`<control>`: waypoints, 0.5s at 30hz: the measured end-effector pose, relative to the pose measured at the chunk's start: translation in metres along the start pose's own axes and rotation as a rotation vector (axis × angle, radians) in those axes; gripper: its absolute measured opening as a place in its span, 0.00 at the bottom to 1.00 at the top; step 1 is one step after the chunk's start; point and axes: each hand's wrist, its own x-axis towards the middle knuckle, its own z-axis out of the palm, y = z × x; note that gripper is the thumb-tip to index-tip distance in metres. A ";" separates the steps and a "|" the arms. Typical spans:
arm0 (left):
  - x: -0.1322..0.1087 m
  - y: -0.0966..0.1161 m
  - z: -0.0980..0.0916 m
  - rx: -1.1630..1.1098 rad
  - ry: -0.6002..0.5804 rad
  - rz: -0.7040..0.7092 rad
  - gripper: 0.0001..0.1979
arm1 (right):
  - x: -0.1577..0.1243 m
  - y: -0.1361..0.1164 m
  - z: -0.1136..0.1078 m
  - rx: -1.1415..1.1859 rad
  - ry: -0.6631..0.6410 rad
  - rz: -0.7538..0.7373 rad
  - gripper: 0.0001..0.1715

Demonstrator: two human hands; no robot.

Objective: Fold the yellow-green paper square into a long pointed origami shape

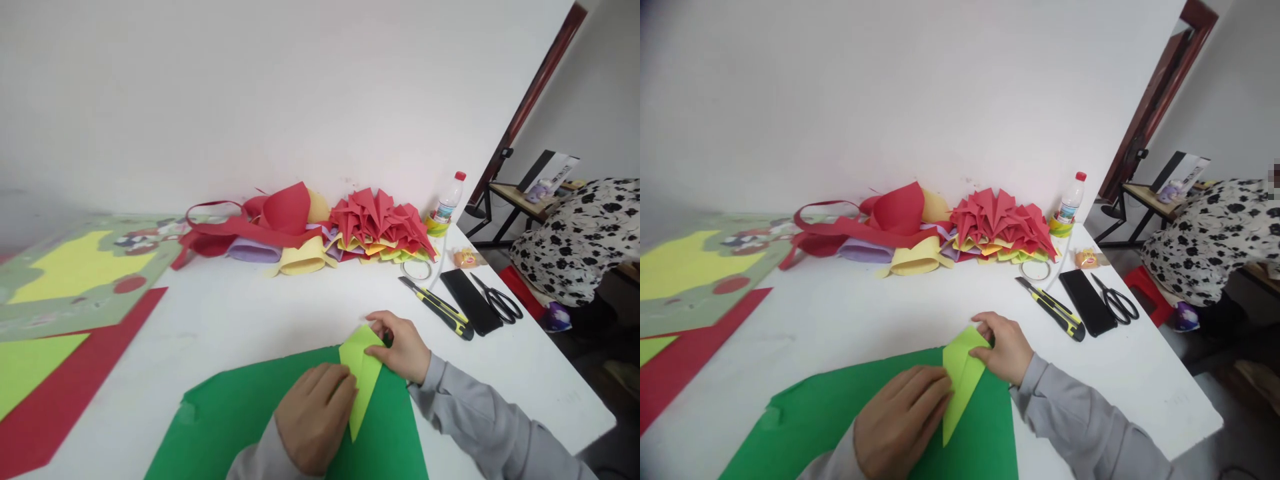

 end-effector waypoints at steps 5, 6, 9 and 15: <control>-0.013 0.006 0.027 0.024 0.083 0.026 0.14 | -0.002 0.001 0.000 -0.046 -0.025 -0.020 0.24; -0.016 0.007 0.031 0.031 0.075 0.025 0.13 | -0.002 0.000 0.000 -0.053 -0.030 -0.012 0.19; -0.021 0.014 0.035 0.039 0.060 -0.003 0.13 | -0.004 -0.003 -0.002 -0.057 -0.046 0.005 0.08; -0.016 0.026 0.035 0.072 0.118 -0.091 0.16 | -0.006 -0.006 -0.004 -0.040 -0.040 -0.093 0.14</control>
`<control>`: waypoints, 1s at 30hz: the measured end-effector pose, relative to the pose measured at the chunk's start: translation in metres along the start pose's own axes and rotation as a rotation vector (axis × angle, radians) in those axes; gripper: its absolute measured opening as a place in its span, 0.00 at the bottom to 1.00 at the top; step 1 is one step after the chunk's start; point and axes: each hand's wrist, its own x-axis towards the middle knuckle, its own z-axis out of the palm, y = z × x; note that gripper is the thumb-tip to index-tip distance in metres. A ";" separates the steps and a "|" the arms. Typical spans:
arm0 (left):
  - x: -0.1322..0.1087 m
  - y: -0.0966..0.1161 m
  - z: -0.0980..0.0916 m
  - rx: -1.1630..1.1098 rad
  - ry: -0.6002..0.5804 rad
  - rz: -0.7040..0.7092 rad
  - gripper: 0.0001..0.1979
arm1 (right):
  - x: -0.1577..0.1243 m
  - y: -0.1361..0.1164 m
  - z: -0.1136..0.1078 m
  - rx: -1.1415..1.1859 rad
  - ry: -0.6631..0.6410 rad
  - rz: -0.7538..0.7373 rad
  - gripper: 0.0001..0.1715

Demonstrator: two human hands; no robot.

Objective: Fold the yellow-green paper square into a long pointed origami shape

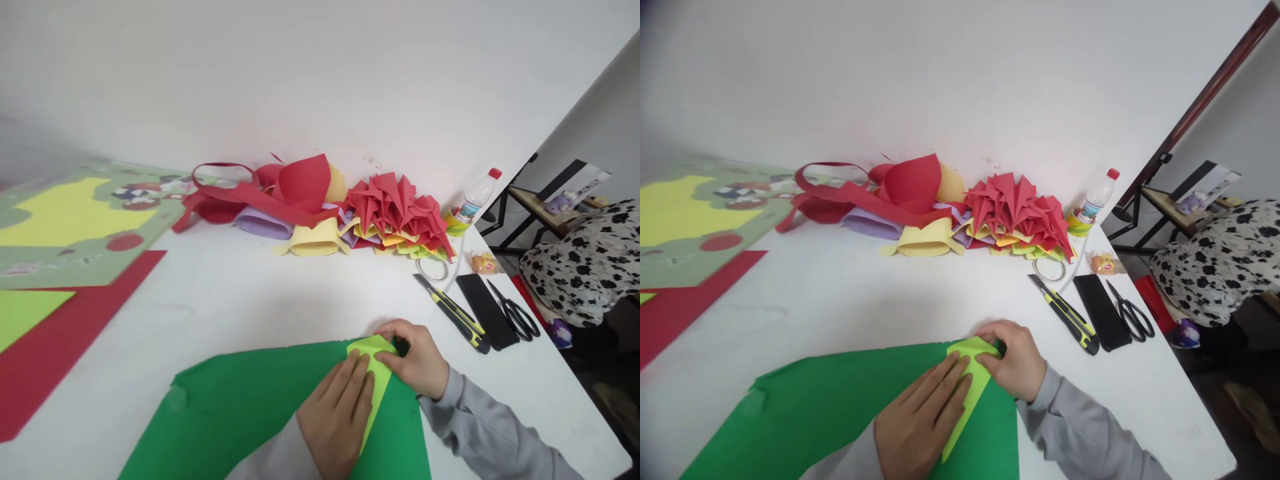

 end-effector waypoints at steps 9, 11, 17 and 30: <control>0.003 0.001 -0.002 -0.006 -0.005 -0.025 0.15 | -0.002 -0.003 0.000 0.007 -0.003 -0.346 0.12; 0.003 0.002 -0.004 0.019 -0.017 -0.038 0.15 | -0.004 -0.005 -0.002 -0.068 -0.001 -0.391 0.13; 0.018 -0.020 -0.012 -0.026 0.010 -0.058 0.13 | -0.008 -0.007 -0.002 -0.150 0.018 -0.380 0.13; 0.048 -0.076 -0.013 -0.389 -0.233 0.031 0.13 | -0.005 0.000 -0.008 -0.221 0.003 -0.323 0.07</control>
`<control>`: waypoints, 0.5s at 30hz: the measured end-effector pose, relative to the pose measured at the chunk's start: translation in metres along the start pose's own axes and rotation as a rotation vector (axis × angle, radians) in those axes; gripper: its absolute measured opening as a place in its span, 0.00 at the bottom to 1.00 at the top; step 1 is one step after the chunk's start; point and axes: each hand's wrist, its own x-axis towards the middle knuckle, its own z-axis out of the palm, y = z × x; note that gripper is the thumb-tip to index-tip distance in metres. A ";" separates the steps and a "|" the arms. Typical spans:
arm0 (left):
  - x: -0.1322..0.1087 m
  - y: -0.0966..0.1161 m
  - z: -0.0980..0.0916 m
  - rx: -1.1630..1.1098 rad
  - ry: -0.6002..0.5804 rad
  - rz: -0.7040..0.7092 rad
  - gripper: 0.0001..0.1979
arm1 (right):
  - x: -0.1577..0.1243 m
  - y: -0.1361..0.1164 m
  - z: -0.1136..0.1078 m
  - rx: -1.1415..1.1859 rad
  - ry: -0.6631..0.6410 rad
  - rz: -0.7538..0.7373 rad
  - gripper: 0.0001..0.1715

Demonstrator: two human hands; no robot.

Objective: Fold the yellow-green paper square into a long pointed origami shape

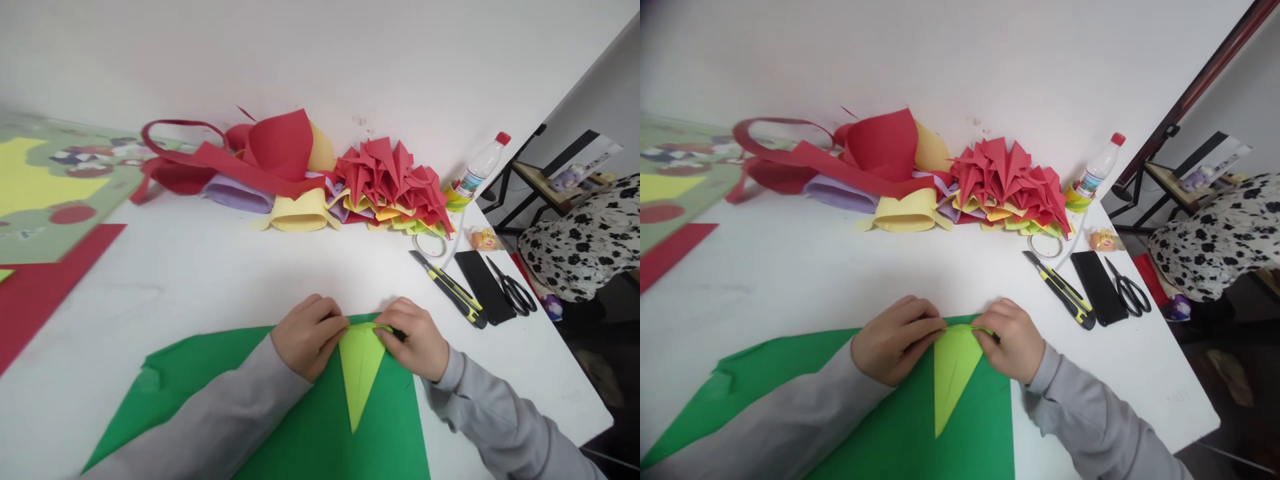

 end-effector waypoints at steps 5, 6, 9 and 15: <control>0.006 0.000 -0.003 -0.018 -0.037 -0.004 0.12 | 0.006 0.004 -0.002 -0.171 -0.056 -0.100 0.12; 0.007 0.000 -0.003 -0.009 -0.049 -0.010 0.12 | 0.008 0.005 -0.001 -0.216 -0.068 -0.113 0.14; 0.011 0.001 -0.003 0.014 -0.103 -0.036 0.12 | 0.012 0.004 0.001 -0.341 -0.101 -0.128 0.20; 0.015 0.001 -0.001 0.003 -0.163 -0.028 0.13 | 0.013 -0.002 -0.002 -0.499 -0.140 -0.157 0.19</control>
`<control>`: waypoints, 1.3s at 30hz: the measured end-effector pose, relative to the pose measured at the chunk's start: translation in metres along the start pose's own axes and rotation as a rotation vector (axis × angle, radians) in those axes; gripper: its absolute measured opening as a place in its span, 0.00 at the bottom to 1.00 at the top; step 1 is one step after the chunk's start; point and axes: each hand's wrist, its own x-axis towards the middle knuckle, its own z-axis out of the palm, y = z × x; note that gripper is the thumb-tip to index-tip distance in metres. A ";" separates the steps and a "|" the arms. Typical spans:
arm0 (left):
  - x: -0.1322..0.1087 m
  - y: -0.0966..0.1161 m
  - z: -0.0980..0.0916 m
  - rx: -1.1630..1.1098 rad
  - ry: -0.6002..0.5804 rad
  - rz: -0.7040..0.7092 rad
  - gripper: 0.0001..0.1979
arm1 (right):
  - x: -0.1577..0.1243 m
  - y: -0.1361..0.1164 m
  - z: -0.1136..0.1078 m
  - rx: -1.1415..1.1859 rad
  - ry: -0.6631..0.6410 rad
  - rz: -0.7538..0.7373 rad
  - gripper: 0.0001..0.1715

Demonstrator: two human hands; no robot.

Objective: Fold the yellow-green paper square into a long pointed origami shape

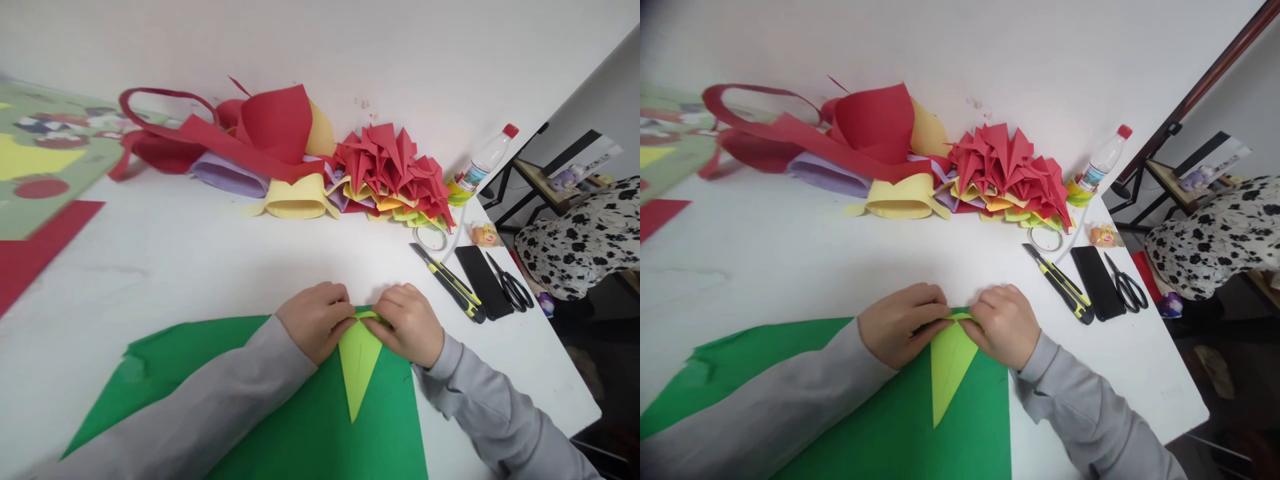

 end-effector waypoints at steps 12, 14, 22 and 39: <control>0.005 0.007 0.000 0.242 -0.080 0.064 0.14 | 0.004 -0.010 -0.007 -0.250 0.042 -0.141 0.19; 0.005 0.009 -0.001 0.317 -0.077 0.091 0.15 | 0.002 -0.010 -0.011 -0.251 -0.006 -0.130 0.18; 0.002 0.019 -0.008 0.471 -0.032 0.186 0.16 | -0.007 -0.005 -0.021 -0.211 -0.069 -0.118 0.10; 0.003 0.019 -0.011 0.444 -0.049 0.310 0.18 | -0.014 -0.006 -0.019 -0.141 0.009 -0.098 0.17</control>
